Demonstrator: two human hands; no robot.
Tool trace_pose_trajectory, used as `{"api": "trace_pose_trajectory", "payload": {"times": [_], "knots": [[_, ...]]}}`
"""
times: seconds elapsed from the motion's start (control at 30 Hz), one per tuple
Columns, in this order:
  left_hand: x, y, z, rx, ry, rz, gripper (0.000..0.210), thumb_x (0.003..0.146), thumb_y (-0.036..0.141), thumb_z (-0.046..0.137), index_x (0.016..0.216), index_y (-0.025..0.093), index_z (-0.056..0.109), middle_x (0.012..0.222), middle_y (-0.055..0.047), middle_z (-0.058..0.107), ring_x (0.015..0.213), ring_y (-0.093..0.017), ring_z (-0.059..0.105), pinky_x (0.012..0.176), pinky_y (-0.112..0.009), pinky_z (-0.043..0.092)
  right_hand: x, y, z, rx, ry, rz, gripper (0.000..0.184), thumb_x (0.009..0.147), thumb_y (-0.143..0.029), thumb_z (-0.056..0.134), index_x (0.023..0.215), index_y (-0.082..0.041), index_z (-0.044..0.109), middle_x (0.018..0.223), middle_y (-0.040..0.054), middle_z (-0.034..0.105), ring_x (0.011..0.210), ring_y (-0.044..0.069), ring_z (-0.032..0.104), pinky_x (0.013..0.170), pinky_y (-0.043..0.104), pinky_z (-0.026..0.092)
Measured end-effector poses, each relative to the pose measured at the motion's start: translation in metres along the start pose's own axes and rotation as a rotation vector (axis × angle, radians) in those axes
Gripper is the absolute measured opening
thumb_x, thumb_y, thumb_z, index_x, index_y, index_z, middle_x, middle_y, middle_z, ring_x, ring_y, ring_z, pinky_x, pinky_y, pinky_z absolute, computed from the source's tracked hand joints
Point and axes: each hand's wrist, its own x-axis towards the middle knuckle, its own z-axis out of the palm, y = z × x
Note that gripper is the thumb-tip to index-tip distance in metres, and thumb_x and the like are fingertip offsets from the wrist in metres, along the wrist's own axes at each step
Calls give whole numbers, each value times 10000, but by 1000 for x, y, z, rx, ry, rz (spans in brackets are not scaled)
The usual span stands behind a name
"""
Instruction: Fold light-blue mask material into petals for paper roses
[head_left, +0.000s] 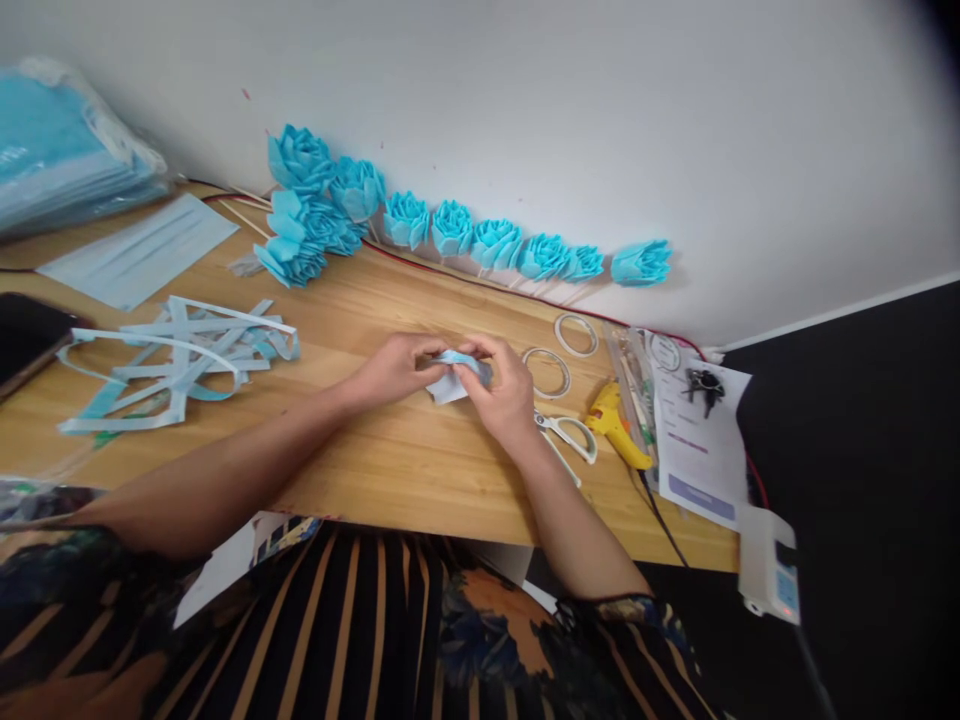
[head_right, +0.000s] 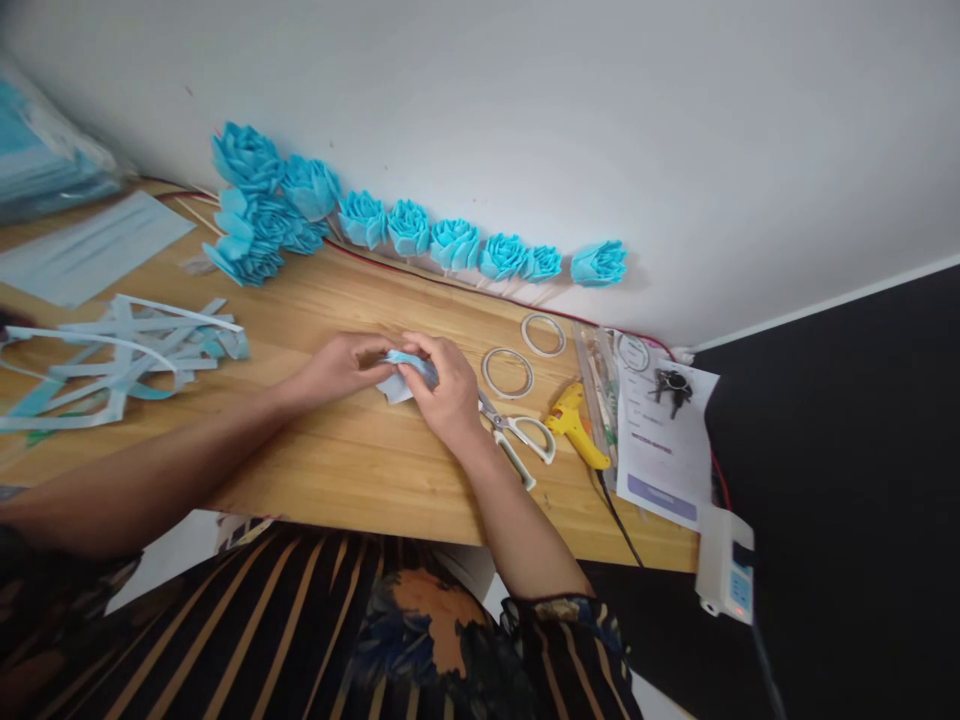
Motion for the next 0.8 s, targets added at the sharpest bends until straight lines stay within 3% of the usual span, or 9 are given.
{"api": "trace_pose_trajectory", "payload": {"times": [0.17, 0.27, 0.4, 0.67, 0.8], "knots": [[2, -6, 1, -104, 134, -73, 212, 829, 339, 641, 904, 156, 716, 883, -39, 744, 819, -172, 669, 734, -260, 513, 2, 6, 1, 51, -36, 154, 634, 822, -238, 661, 1411, -291, 433, 1140, 44, 679, 1034, 207, 651, 944, 396, 541], [4, -8, -1, -115, 159, -54, 219, 814, 356, 654, 903, 163, 709, 920, -41, 746, 865, -184, 673, 791, -281, 522, 3, 8, 0, 74, -59, 229, 562, 818, -237, 643, 1361, -275, 504, 1167, 47, 687, 1012, 202, 667, 930, 385, 550], [6, -10, -4, -89, 149, -53, 248, 794, 317, 662, 984, 159, 686, 987, -62, 728, 927, -196, 665, 859, -317, 515, 4, 8, 0, 68, -85, 191, 401, 828, -215, 613, 1226, -268, 615, 1233, 34, 691, 1117, 207, 650, 1007, 395, 512], [4, -25, 2, -55, 56, -34, 683, 731, 121, 589, 1398, 165, 449, 1143, -88, 640, 866, -156, 611, 790, -295, 499, 3, 13, 6, 44, -171, 193, 499, 797, -181, 631, 1286, -265, 579, 1289, 41, 673, 1181, 223, 633, 1033, 419, 497], [2, -28, 5, -71, 30, 5, 752, 721, 83, 542, 1453, 172, 395, 1292, -116, 596, 1039, -192, 611, 917, -328, 486, 2, 11, 5, 20, -180, 160, 489, 809, -166, 611, 1286, -273, 578, 1278, 33, 679, 1178, 223, 635, 1026, 419, 500]]}}
